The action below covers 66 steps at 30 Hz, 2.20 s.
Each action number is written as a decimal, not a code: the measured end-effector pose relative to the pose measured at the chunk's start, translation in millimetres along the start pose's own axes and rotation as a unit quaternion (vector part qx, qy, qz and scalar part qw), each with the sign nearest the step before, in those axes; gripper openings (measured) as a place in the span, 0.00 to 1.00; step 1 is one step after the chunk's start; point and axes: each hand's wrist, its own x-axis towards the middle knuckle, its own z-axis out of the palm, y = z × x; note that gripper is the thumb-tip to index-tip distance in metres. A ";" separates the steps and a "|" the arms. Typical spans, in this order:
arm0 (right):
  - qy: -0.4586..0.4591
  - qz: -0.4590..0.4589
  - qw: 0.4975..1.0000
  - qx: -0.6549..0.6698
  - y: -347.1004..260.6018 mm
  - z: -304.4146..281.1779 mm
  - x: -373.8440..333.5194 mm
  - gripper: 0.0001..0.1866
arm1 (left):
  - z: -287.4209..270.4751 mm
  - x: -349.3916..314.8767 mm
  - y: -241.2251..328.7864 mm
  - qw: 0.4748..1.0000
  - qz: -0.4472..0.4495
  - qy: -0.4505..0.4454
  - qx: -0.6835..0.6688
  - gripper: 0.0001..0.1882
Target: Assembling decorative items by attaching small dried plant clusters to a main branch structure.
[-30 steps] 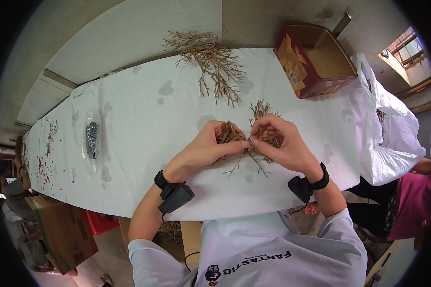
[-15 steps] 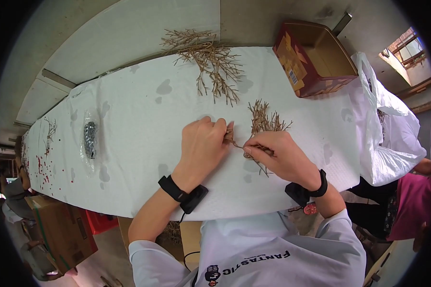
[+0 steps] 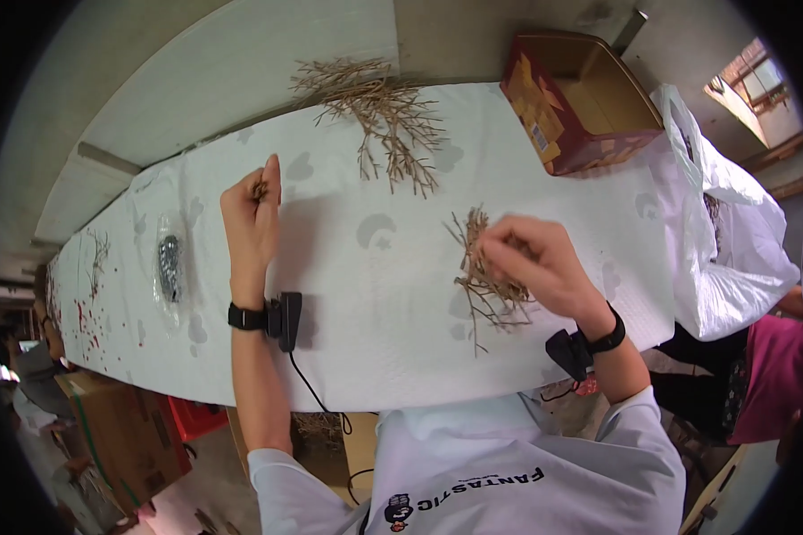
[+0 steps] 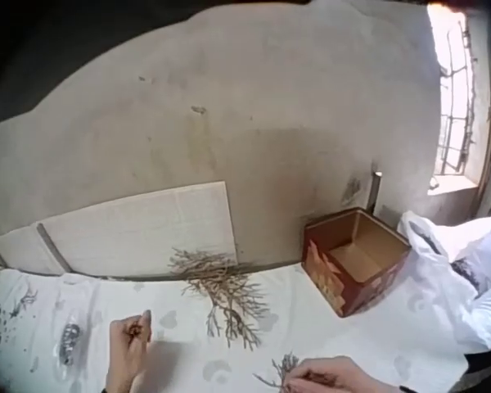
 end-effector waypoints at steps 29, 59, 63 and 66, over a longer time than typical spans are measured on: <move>-0.022 0.129 0.991 -0.026 -0.4 10.9 3.1 0.30 | 45.1 -52.9 79.7 0.704 -0.249 -0.140 -0.651 0.22; 0.112 -0.133 0.968 -0.182 2.7 -4.0 6.6 0.07 | 42.2 -57.3 91.2 0.822 -0.128 -0.242 -0.499 0.23; 0.081 -0.169 0.977 -0.102 1.5 -17.9 11.1 0.09 | 42.8 -59.3 92.9 0.816 -0.127 -0.241 -0.510 0.23; 0.152 -0.193 0.967 -0.073 -0.7 -22.5 11.1 0.10 | 42.4 -60.2 95.6 0.804 -0.124 -0.255 -0.523 0.23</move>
